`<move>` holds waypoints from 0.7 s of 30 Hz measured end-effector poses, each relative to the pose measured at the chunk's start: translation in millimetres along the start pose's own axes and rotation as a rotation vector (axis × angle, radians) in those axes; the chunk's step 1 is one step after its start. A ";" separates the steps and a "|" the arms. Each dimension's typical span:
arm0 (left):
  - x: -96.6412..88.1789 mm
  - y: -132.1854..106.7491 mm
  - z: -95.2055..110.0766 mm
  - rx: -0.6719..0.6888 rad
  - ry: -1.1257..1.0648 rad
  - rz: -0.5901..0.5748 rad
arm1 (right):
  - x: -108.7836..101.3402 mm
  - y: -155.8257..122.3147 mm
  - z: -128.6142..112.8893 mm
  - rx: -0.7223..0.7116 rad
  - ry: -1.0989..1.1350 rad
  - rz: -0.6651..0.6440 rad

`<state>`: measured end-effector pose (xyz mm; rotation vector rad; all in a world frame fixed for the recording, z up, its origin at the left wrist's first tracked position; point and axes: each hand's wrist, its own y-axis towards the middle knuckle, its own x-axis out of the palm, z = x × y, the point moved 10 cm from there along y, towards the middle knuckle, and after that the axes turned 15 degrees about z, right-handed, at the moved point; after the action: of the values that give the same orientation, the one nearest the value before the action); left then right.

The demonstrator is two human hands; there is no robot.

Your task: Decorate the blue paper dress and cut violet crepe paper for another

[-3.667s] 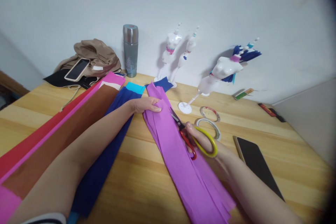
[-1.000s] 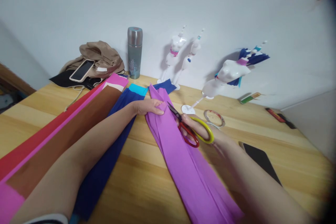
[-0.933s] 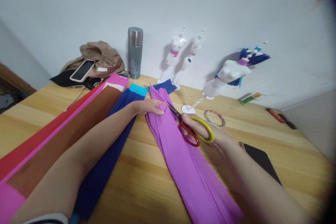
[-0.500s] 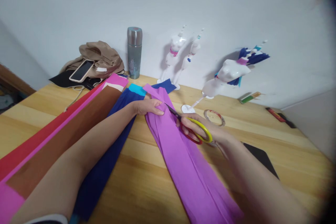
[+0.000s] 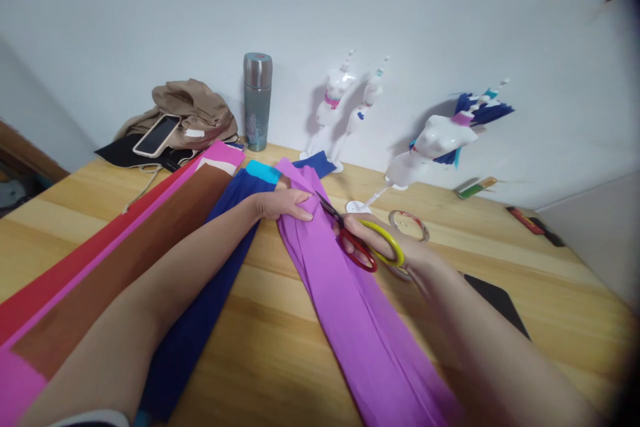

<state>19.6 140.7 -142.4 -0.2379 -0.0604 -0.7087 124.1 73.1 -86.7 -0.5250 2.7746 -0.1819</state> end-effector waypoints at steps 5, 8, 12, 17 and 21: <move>3.2 0.1 0.3 0.002 -0.025 -0.023 | 0.3 0.1 -0.7 -0.013 -0.009 0.005; 4.7 0.4 0.6 0.008 -0.020 -0.035 | 0.0 2.7 -0.8 -0.024 -0.035 0.011; 4.8 1.5 1.4 0.026 0.004 -0.038 | -0.6 5.3 1.0 -0.031 -0.051 0.025; 6.1 0.4 4.7 0.043 0.075 -0.050 | -5.8 6.3 9.9 -0.002 0.009 0.073; 3.0 -0.6 6.9 0.060 0.120 -0.033 | -10.1 4.3 14.4 0.027 0.084 0.061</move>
<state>21.7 139.9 -135.2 -0.1370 0.0290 -0.7513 136.2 79.9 -98.2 -0.4343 2.8614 -0.2328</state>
